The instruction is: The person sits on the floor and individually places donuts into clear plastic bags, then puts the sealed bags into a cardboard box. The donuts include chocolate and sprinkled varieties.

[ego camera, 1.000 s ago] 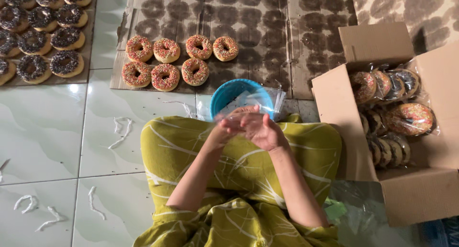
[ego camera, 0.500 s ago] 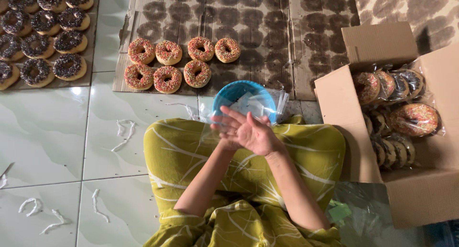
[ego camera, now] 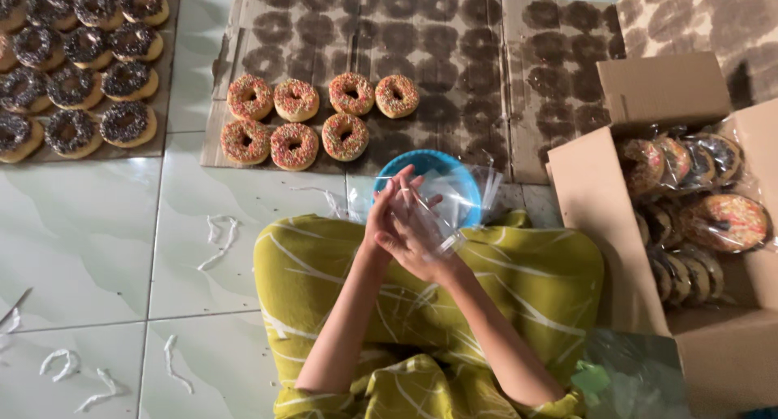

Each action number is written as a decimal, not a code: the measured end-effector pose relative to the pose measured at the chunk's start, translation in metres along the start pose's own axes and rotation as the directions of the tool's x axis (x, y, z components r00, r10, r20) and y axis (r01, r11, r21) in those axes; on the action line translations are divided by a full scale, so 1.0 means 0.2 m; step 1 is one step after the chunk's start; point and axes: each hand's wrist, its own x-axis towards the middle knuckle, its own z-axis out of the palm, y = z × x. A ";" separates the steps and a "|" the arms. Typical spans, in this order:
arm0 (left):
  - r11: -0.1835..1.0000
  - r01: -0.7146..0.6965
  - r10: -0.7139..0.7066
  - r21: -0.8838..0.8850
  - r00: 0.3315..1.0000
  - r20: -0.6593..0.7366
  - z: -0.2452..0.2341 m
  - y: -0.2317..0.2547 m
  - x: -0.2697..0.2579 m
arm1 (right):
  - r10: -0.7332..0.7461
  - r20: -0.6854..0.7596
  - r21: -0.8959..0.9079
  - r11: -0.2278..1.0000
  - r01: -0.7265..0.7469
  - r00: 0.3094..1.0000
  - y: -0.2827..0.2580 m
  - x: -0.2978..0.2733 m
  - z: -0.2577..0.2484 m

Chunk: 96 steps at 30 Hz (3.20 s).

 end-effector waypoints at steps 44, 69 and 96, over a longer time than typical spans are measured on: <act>0.889 -0.345 0.148 -0.300 0.838 -0.526 -0.58 0.50 0.26 | 0.651 0.012 0.792 0.457 -0.404 0.759 1.26 0.57 -0.05; 0.968 -0.246 0.209 -0.039 0.886 -0.414 -0.03 -0.08 0.19 | 0.437 -0.547 0.371 0.891 -0.261 0.714 0.35 -0.14 -0.05; 0.969 -0.151 0.086 -0.196 0.949 -0.304 0.05 -0.21 0.17 | 0.506 -0.476 0.719 0.695 -0.013 0.720 0.39 -0.26 -0.07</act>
